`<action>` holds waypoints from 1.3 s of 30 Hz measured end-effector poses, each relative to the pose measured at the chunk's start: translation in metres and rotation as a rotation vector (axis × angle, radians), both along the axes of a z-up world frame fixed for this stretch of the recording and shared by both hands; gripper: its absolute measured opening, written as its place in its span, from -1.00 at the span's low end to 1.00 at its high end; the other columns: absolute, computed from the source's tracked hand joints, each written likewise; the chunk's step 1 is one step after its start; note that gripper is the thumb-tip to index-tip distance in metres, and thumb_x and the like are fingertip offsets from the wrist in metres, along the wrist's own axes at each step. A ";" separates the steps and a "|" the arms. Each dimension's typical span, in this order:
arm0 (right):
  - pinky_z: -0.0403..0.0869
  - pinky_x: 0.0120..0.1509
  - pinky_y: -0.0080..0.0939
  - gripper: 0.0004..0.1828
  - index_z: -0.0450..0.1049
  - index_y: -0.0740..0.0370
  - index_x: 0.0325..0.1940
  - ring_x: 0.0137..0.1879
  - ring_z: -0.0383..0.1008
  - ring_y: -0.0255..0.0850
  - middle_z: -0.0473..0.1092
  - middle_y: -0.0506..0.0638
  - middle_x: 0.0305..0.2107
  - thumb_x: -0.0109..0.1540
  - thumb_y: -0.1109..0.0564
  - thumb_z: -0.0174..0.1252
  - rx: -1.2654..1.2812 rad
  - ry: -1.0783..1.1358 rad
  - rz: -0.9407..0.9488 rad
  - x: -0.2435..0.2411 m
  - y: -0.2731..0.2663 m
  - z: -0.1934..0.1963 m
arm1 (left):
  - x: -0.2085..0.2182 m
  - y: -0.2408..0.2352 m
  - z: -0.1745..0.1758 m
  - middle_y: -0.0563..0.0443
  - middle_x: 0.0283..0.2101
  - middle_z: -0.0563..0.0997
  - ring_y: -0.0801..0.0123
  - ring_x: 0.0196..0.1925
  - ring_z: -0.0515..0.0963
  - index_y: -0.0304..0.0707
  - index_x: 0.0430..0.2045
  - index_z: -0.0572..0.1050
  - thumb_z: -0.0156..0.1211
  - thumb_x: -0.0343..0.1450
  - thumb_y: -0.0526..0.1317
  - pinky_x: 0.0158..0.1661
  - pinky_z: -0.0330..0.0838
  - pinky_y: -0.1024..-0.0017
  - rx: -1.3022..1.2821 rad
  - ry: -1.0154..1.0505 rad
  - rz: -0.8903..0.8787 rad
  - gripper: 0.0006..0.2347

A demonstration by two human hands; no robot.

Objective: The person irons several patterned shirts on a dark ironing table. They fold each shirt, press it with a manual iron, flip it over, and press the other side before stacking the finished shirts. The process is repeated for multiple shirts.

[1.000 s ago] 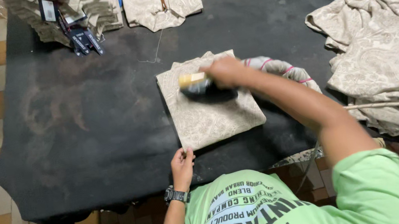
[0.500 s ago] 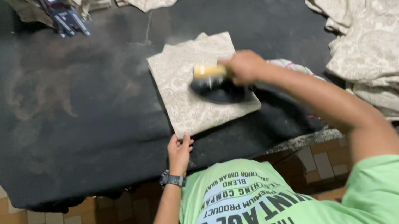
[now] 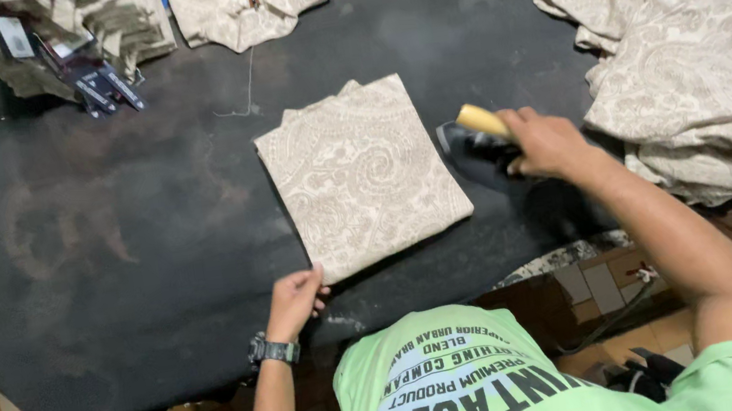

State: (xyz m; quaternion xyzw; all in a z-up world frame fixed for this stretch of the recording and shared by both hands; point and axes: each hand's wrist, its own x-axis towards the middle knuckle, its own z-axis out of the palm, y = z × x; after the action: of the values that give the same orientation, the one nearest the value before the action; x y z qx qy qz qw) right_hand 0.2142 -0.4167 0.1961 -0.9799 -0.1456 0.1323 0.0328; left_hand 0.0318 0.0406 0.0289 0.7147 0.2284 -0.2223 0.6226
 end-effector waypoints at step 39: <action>0.45 -0.07 -0.20 -0.77 0.65 0.17 -0.15 -0.19 0.54 -0.15 0.56 0.03 -0.29 0.11 0.21 0.26 0.706 -0.014 -0.320 -0.074 0.064 -0.111 | 0.002 -0.023 0.050 -0.22 0.06 0.60 0.01 0.04 0.60 -0.30 -0.14 0.65 0.27 0.27 -0.42 0.05 0.47 0.24 0.574 -0.605 0.050 -0.72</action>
State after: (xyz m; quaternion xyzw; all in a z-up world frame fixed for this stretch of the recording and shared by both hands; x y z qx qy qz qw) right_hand 0.1398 -0.3523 0.0854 -0.9195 -0.0275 0.0605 0.3875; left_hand 0.0335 0.0179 0.0789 0.8865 0.1049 0.0855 0.4425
